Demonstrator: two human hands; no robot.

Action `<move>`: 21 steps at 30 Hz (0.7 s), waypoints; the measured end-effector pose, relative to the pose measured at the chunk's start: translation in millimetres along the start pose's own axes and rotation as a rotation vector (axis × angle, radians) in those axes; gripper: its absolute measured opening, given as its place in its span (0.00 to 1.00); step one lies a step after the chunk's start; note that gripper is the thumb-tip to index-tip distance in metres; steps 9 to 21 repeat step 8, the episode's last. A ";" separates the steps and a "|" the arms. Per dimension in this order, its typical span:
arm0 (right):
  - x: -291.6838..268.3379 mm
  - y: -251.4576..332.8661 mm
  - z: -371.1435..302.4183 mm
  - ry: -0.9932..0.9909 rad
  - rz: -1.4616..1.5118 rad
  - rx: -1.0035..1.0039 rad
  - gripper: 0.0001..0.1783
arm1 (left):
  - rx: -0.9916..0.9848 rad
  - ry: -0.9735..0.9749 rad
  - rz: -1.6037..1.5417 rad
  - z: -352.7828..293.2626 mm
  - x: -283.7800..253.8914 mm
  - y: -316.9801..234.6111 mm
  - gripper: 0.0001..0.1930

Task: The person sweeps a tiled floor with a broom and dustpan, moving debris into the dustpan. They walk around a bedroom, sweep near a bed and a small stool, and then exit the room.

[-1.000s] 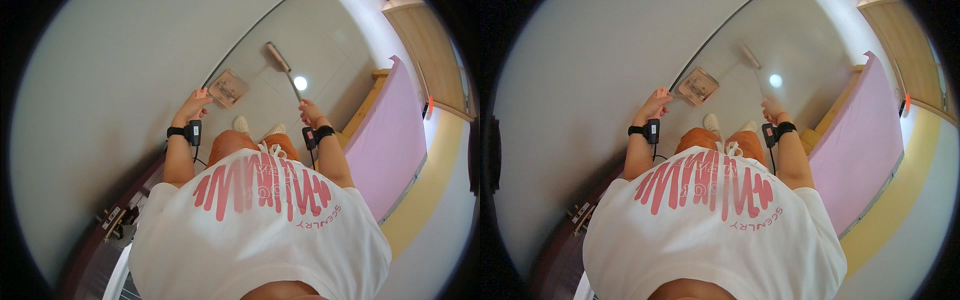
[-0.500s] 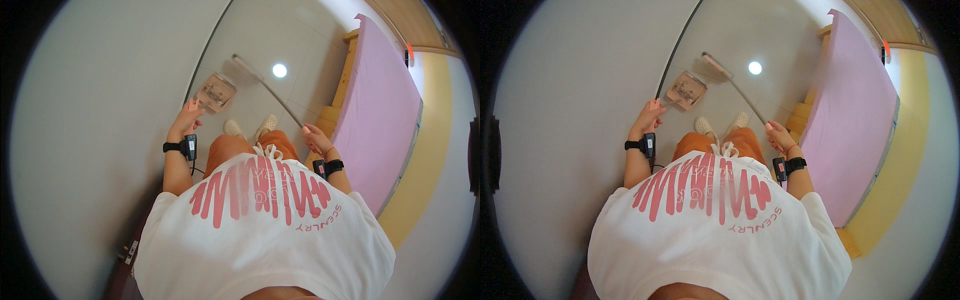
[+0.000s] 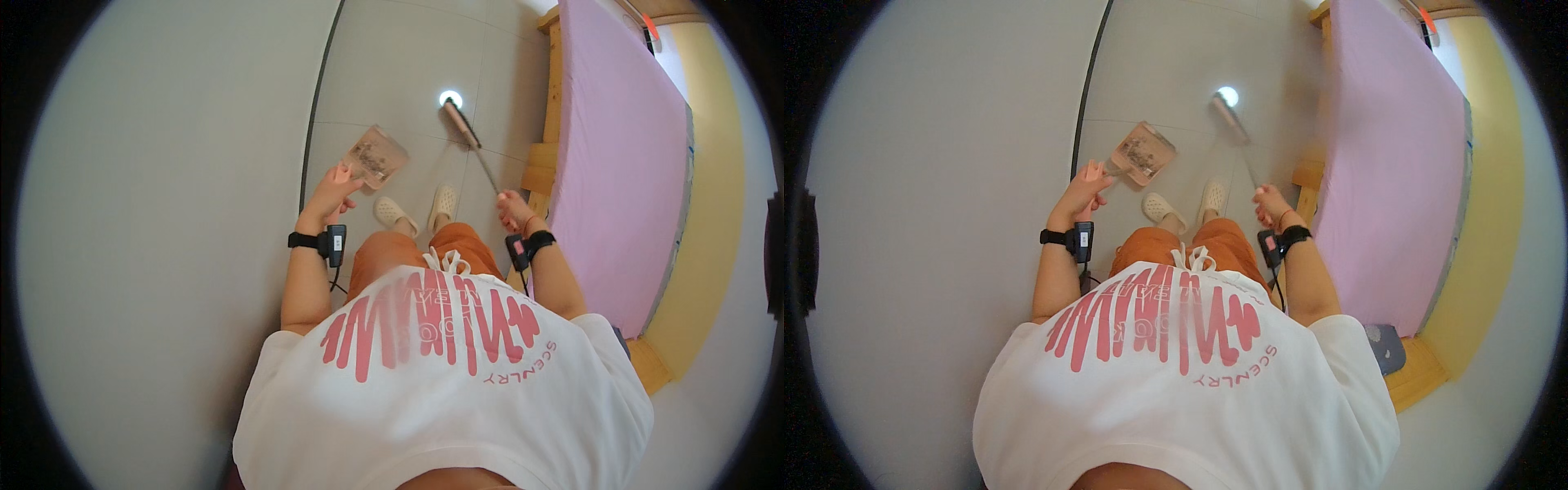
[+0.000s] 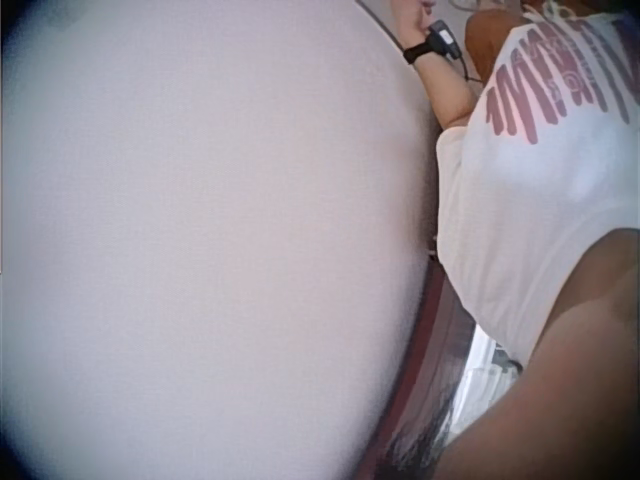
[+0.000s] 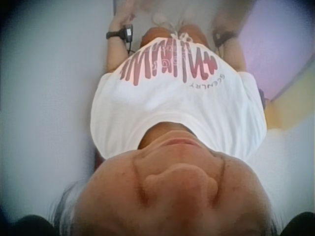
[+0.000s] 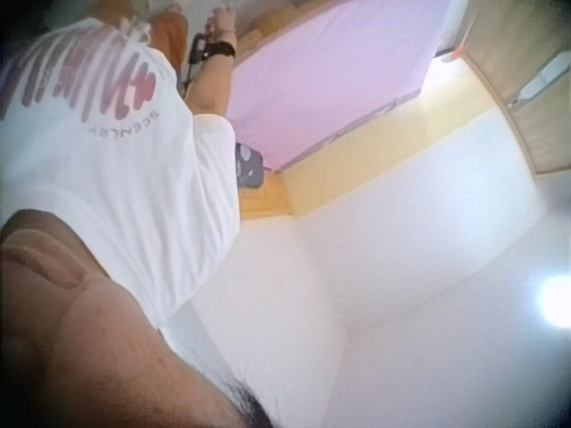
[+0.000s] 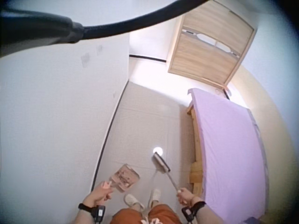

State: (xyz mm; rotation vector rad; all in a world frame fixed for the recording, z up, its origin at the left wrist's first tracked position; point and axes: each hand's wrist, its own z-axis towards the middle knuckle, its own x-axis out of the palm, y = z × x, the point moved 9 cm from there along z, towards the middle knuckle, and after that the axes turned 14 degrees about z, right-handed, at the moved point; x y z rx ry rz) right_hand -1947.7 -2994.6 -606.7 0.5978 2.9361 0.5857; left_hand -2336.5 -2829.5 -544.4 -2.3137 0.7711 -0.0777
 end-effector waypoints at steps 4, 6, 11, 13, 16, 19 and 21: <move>37.0 -4.1 -38.3 0.070 -0.255 0.015 0.24 | 0.073 0.000 -0.029 10.9 6.2 -17.9 0.16; 45.6 -14.4 -45.1 0.145 -0.204 0.005 0.27 | 0.101 0.017 -0.009 14.8 7.6 -21.6 0.18; 53.6 -3.9 -52.6 0.215 -0.177 0.043 0.32 | 0.089 0.034 0.070 33.5 4.1 -23.4 0.22; 53.6 -3.9 -52.6 0.215 -0.177 0.043 0.32 | 0.089 0.034 0.070 33.5 4.1 -23.4 0.22; 53.6 -3.9 -52.6 0.215 -0.177 0.043 0.32 | 0.089 0.034 0.070 33.5 4.1 -23.4 0.22; 53.6 -3.9 -52.6 0.215 -0.177 0.043 0.32 | 0.089 0.034 0.070 33.5 4.1 -23.4 0.22; 53.6 -3.9 -52.6 0.215 -0.177 0.043 0.32 | 0.089 0.034 0.070 33.5 4.1 -23.4 0.22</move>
